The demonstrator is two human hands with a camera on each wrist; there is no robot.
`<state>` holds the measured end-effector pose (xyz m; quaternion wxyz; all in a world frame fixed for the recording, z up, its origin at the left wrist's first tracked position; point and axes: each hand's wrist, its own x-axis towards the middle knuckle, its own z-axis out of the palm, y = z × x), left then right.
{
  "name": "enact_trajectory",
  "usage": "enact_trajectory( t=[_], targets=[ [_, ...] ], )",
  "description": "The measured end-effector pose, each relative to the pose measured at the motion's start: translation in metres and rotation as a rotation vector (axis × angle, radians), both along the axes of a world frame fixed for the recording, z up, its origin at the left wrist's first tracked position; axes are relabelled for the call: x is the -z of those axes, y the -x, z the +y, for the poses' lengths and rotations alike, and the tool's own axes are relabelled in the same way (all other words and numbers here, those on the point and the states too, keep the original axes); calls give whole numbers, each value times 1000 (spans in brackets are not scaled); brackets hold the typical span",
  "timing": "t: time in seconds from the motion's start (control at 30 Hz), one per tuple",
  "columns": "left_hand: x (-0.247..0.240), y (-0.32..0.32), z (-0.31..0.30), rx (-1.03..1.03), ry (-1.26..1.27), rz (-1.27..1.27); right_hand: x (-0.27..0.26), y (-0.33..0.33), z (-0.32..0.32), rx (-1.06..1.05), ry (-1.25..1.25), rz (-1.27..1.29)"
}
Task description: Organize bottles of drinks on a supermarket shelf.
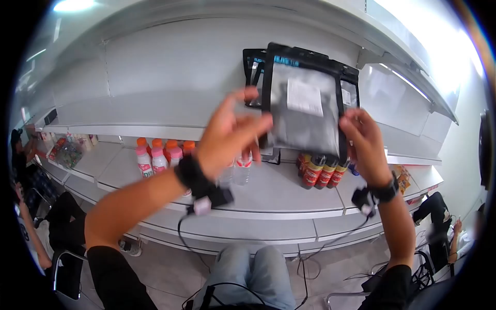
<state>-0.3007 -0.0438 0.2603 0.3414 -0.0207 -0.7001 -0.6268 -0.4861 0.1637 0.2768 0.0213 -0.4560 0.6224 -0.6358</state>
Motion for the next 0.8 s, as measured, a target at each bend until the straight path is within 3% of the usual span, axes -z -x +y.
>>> enact_trajectory(
  t=[0.07, 0.17, 0.3, 0.37, 0.43, 0.5, 0.63, 0.7, 0.8],
  targets=[
    [-31, 28, -41, -57, 146, 19, -26, 15, -25, -105, -66, 34],
    [-59, 63, -98, -98, 388, -204, -40, 53, -68, -168, -176, 74],
    [-34, 115, -159, -56, 455, -395, -29, 89, -113, -160, -269, -13],
    [-27, 124, -165, -124, 700, -478, -26, 101, -121, -186, -270, -41],
    [-30, 118, -154, -164, 800, -548, -20, 105, -122, -248, -234, -64],
    [-32, 113, -145, -168, 759, -609, -18, 106, -117, -124, -215, -14],
    [-30, 90, -133, -223, 662, -225, -13, 79, -80, -77, -40, 87],
    [-34, 56, -102, -191, 718, -59, -15, 43, -49, -138, -78, 140],
    [-16, 3, -58, 87, 518, -123, 6, 12, -8, -228, -228, 148]
  ],
)
